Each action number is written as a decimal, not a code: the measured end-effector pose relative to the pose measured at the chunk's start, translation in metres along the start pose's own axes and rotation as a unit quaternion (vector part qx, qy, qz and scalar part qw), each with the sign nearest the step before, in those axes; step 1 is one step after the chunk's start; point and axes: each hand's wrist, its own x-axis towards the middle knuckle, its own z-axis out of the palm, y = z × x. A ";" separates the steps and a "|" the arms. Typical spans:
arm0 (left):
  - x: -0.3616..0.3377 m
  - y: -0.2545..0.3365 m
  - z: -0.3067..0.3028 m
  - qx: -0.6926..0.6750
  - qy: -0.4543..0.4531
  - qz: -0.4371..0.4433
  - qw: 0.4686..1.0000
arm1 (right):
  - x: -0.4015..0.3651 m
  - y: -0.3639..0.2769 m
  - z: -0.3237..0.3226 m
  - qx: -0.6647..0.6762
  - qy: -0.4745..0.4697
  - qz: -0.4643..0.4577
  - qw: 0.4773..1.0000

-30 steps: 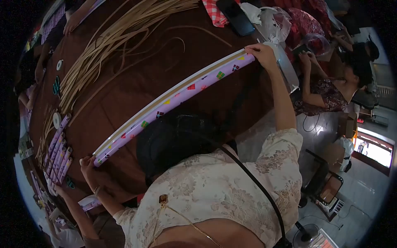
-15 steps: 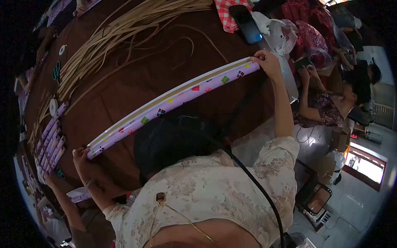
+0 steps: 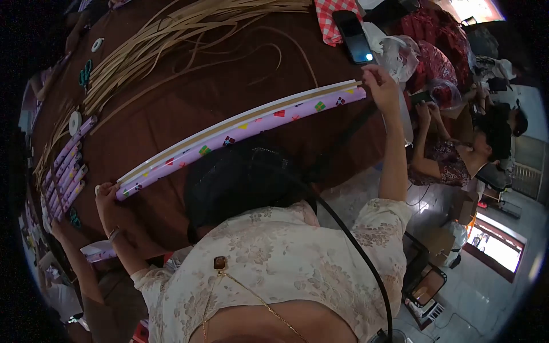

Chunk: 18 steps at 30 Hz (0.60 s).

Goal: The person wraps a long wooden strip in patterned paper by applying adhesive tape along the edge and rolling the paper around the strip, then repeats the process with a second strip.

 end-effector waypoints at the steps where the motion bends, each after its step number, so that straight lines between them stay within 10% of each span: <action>1: 0.001 -0.001 0.001 -0.014 -0.002 -0.001 1.000 | -0.005 -0.013 0.015 -0.013 -0.059 -0.013 0.998; 10: -0.004 0.011 0.004 0.055 0.022 -0.007 0.998 | -0.020 -0.070 0.154 -0.146 -0.375 -0.206 0.892; 18: -0.010 0.023 0.008 0.089 0.019 -0.030 0.995 | 0.002 -0.021 0.056 -0.197 -0.261 -0.040 0.944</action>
